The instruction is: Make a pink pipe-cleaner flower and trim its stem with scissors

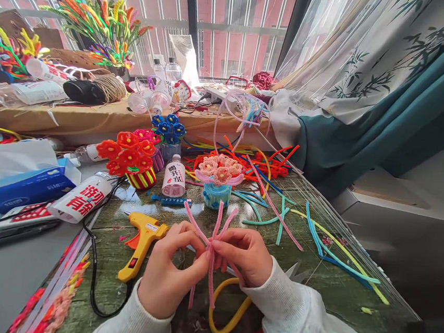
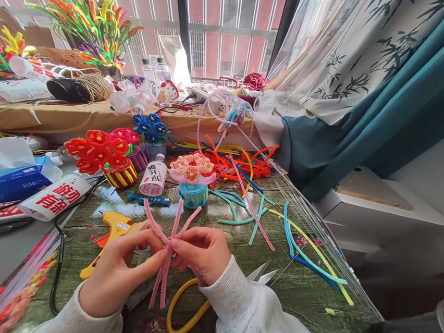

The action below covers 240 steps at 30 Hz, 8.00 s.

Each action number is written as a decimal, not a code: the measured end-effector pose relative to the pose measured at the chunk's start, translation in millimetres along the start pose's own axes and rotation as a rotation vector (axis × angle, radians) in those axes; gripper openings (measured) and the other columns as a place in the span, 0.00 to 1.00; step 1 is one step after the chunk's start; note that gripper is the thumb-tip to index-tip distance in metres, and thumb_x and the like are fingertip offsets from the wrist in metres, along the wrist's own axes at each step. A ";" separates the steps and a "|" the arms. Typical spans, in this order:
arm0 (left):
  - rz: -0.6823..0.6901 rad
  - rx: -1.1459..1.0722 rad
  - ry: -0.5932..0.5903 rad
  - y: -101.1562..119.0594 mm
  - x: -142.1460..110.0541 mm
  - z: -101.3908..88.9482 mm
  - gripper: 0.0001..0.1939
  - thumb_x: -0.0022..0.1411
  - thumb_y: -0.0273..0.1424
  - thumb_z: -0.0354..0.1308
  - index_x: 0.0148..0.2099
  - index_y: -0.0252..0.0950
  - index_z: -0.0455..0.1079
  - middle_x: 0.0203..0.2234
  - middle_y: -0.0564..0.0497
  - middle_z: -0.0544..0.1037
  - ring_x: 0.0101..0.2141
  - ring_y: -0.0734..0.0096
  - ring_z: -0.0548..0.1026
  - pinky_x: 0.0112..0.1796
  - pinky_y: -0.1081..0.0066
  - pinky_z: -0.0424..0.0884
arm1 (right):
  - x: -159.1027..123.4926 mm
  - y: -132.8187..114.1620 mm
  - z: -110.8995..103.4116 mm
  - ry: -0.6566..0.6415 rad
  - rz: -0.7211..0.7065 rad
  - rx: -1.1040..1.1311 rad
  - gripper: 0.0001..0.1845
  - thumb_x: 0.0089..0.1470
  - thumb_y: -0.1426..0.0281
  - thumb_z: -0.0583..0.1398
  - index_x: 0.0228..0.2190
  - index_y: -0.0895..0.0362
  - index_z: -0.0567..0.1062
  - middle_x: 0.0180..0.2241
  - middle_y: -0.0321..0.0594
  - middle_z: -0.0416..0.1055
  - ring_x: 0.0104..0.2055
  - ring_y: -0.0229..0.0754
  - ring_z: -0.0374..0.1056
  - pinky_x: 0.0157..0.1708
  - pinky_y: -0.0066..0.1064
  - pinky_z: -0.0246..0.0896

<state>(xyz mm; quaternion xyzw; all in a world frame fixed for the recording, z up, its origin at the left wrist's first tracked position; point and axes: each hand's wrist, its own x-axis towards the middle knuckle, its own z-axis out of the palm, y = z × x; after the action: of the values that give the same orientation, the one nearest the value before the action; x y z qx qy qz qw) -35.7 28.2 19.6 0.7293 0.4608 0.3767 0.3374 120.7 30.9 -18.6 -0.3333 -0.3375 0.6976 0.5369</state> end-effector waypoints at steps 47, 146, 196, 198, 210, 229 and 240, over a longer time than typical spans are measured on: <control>-0.087 -0.021 -0.017 -3.4 4.7 0.3 0.11 0.55 0.35 0.54 0.23 0.36 0.65 0.19 0.53 0.69 0.24 0.70 0.65 0.28 0.70 0.62 | 0.4 -4.0 -2.1 0.027 0.047 -0.101 0.17 0.33 0.61 0.73 0.25 0.61 0.81 0.21 0.40 0.78 0.23 0.38 0.73 0.26 0.27 0.70; -0.284 -0.447 0.178 1.2 -4.3 20.6 0.08 0.48 0.32 0.65 0.31 0.33 0.77 0.22 0.51 0.78 0.22 0.73 0.72 0.24 0.75 0.68 | -7.3 -4.3 -1.5 0.152 -0.380 -0.537 0.13 0.44 0.61 0.69 0.24 0.59 0.79 0.23 0.39 0.77 0.23 0.39 0.72 0.25 0.28 0.69; -0.411 -0.631 0.059 2.0 -3.1 17.5 0.13 0.46 0.37 0.69 0.29 0.31 0.77 0.18 0.53 0.73 0.20 0.79 0.64 0.21 0.77 0.59 | -8.0 -24.1 -4.6 -0.012 -0.514 -0.679 0.13 0.49 0.60 0.66 0.24 0.58 0.79 0.25 0.42 0.77 0.27 0.41 0.72 0.29 0.30 0.70; -0.319 -0.491 0.119 2.4 -5.7 18.2 0.10 0.49 0.35 0.67 0.30 0.32 0.76 0.19 0.52 0.74 0.20 0.76 0.66 0.22 0.75 0.61 | -8.3 -23.5 -4.6 -0.004 -0.440 -0.646 0.14 0.47 0.59 0.67 0.23 0.58 0.79 0.24 0.41 0.76 0.26 0.41 0.72 0.28 0.31 0.70; 0.971 0.790 0.144 3.2 -9.8 1.0 0.16 0.67 0.20 0.42 0.44 0.29 0.71 0.28 0.45 0.80 0.28 0.68 0.75 0.33 0.68 0.73 | -3.7 -31.0 -10.2 -0.079 0.113 -0.228 0.20 0.27 0.60 0.74 0.18 0.61 0.75 0.15 0.33 0.72 0.16 0.34 0.67 0.20 0.25 0.66; -0.261 -0.340 -0.085 -2.3 2.6 3.6 0.28 0.57 0.53 0.53 0.25 0.32 0.73 0.15 0.51 0.72 0.16 0.75 0.66 0.18 0.75 0.63 | -8.0 -25.8 -7.6 -0.040 -0.513 -0.682 0.12 0.51 0.62 0.65 0.25 0.59 0.76 0.25 0.41 0.74 0.28 0.40 0.70 0.30 0.30 0.68; -0.219 -0.322 0.072 7.9 -5.9 10.6 0.11 0.51 0.37 0.65 0.29 0.33 0.77 0.19 0.51 0.76 0.20 0.73 0.70 0.22 0.75 0.65 | -9.4 -25.9 -6.1 -0.042 -0.350 -0.639 0.14 0.47 0.60 0.67 0.24 0.59 0.76 0.25 0.39 0.75 0.26 0.39 0.71 0.28 0.30 0.68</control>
<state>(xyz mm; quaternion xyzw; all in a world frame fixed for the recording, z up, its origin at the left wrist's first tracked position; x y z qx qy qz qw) -25.0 18.5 19.6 0.5975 0.4828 0.4323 0.4721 141.3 27.5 0.6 -0.4068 -0.6013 0.4614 0.5099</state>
